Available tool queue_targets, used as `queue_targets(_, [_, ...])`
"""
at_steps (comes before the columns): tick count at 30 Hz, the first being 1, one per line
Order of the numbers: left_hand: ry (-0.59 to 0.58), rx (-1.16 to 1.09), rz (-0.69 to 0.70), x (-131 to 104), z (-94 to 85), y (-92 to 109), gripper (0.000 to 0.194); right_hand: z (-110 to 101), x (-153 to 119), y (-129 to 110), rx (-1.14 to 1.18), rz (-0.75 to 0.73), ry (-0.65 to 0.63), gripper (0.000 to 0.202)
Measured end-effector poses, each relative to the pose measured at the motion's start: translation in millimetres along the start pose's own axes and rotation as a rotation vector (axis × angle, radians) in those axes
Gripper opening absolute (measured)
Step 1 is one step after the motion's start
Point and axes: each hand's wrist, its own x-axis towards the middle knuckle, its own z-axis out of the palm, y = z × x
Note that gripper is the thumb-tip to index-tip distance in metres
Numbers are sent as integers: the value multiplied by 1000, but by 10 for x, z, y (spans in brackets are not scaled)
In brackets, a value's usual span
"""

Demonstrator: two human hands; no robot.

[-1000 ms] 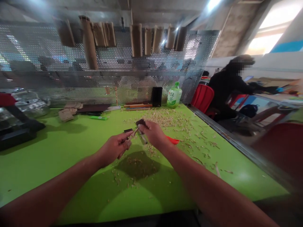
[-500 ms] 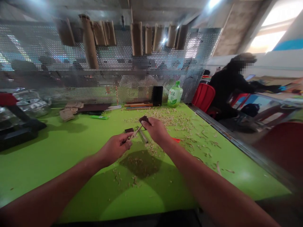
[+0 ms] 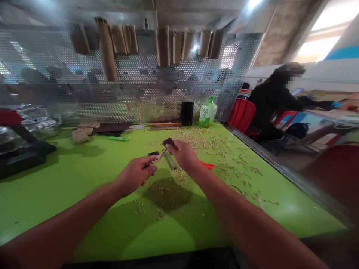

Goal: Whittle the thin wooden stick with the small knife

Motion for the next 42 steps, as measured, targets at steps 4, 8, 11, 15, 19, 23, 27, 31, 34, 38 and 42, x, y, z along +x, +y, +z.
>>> queue_targets(4, [-59,-77,-86,9,-2,-4,38,6,-4,18,69,-9,-145,30])
queue_targets(8, [-65,-174,-108,32,-18,-54,43,3,9,18,50,-3,-52,33])
queue_targets(11, [-111,-263,-114,41,-37,-90,47,-22,16,-1,82,27,-33,33])
queue_targets(15, [-138,-345,-115,41,-56,-94,46,-41,12,-28,107,6,-116,30])
queue_targets(19, [-187,-419,-155,37,-61,-60,42,-47,21,-4,86,31,-51,29])
queue_targets(23, [-249,-529,-182,25,-67,-51,44,-55,41,36,74,12,-110,32])
queue_targets(27, [-308,-608,-185,12,-67,-52,49,-53,57,39,67,76,16,33])
queue_targets(31, [-303,-646,-200,11,-60,-30,44,-29,46,23,125,17,-101,33])
queue_targets(34, [-309,-677,-218,9,-58,-6,38,-34,43,15,69,46,55,33])
queue_targets(38, [-314,-688,-228,4,-60,9,35,-34,11,-20,124,-17,-132,33])
queue_targets(42, [-320,-764,-228,6,-66,7,37,-38,6,-25,105,13,12,34])
